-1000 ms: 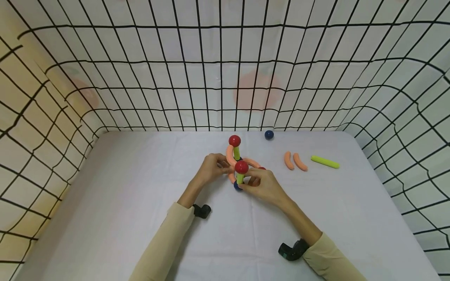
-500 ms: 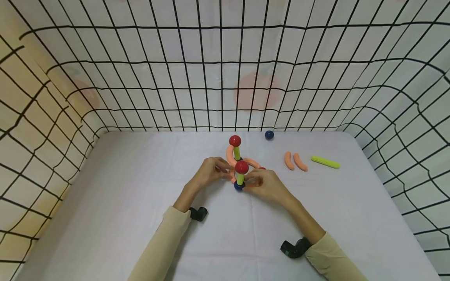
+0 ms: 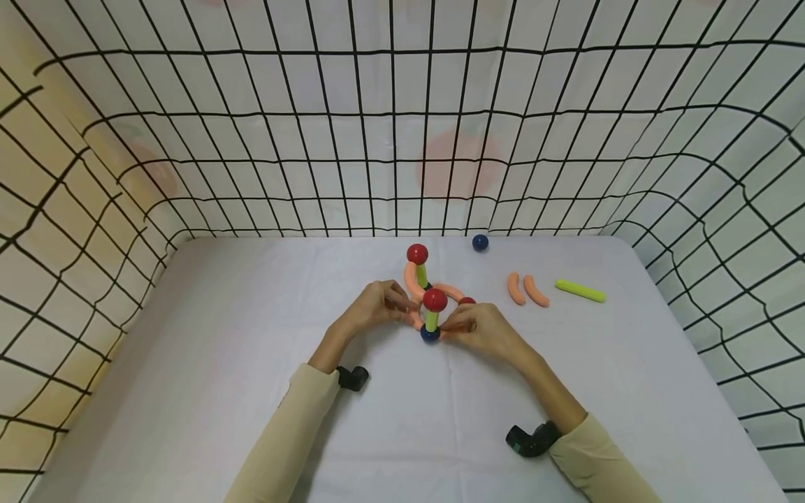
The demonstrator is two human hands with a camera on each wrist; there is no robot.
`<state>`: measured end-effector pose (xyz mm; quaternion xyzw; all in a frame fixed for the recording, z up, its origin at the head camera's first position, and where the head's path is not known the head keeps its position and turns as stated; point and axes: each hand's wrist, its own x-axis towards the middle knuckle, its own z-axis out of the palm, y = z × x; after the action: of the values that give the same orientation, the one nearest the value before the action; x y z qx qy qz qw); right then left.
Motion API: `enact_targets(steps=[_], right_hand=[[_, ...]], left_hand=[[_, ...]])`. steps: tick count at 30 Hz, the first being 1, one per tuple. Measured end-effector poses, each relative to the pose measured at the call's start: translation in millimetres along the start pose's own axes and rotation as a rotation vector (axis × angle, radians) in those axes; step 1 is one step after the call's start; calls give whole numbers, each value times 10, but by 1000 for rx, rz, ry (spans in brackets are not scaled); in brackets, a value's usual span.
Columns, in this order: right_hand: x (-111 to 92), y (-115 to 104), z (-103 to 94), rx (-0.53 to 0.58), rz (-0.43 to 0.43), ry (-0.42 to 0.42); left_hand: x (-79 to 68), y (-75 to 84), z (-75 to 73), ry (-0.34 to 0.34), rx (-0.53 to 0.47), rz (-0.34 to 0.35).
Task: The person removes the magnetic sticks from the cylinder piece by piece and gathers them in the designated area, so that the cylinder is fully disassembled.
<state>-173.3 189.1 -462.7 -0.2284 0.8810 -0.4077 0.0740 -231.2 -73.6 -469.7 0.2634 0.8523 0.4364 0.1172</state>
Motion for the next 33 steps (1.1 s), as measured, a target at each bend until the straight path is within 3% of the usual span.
enact_targets(steps=[19, 22, 28, 30, 33], right_hand=[[-31, 112, -168, -19, 66, -4], [-38, 149, -191, -3, 103, 55], [-33, 206, -240, 11, 173, 323], [-23, 223, -245, 4, 192, 350], [0, 253, -228, 3, 213, 317]], left_hand=[[-154, 133, 52, -56, -14, 40], [-158, 118, 20, -1, -12, 5], [-70, 65, -16, 194, -107, -64], [-19, 53, -7, 217, -163, -56], [51, 44, 18, 214, -220, -43]])
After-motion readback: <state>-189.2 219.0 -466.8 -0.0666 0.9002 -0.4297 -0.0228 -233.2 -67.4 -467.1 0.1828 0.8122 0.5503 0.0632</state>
